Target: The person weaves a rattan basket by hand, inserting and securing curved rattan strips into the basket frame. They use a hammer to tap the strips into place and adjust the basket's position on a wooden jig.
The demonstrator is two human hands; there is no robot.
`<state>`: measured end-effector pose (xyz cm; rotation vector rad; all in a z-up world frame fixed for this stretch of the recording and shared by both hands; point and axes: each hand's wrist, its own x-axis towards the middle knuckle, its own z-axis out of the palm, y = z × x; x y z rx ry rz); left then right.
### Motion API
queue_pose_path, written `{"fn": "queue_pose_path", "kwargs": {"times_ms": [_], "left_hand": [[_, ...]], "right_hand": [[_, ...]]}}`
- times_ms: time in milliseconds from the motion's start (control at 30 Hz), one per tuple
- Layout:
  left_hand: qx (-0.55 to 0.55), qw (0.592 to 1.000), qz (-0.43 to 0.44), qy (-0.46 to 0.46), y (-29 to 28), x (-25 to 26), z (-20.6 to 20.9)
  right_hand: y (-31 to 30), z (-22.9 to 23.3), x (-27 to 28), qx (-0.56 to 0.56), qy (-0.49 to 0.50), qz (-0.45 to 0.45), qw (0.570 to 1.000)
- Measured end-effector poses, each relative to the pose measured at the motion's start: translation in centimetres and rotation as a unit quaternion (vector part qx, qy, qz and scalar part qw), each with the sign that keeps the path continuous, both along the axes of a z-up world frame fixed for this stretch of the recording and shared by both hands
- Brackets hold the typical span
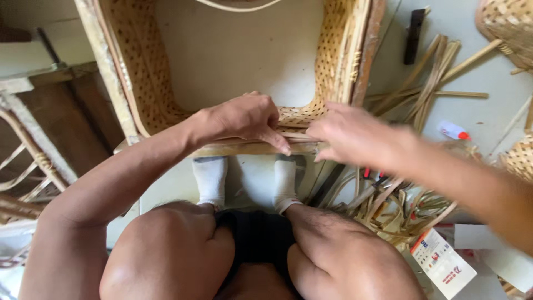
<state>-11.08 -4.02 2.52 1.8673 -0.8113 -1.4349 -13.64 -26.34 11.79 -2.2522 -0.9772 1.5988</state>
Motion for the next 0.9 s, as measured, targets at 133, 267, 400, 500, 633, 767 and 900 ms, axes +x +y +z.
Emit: {"fn": "queue_pose_path", "kwargs": {"times_ms": [133,267,400,500,633,767,900], "left_hand": [[-0.025,0.990,0.053,-0.129,1.2,-2.4,1.6],[-0.136,0.930,0.108,-0.325,3.5,-5.0,3.3],[-0.090,0.957,0.242,-0.130,6.6,-4.9,2.6],[-0.177,0.935,0.168,-0.259,7.5,-4.9,1.8],[-0.068,0.979,0.161,-0.109,7.1,-4.3,1.3],[-0.027,0.984,0.166,-0.066,6.7,-3.2,1.3],[-0.091,0.980,0.177,-0.019,6.8,-3.5,0.8]], "right_hand": [[-1.4,-1.3,-6.8,0.159,-0.317,-0.106,0.929],[-2.2,-3.4,-8.9,0.146,-0.344,-0.126,0.919],[-2.1,-3.3,-8.4,0.138,-0.347,-0.118,0.920],[-1.1,-2.7,-7.0,0.169,-0.273,-0.179,0.930],[1.2,-4.5,-4.9,0.153,-0.056,-0.292,0.943],[2.0,-7.1,-2.1,0.108,0.078,-0.324,0.936],[1.6,-7.9,-1.4,0.036,0.153,-0.343,0.926]]}}
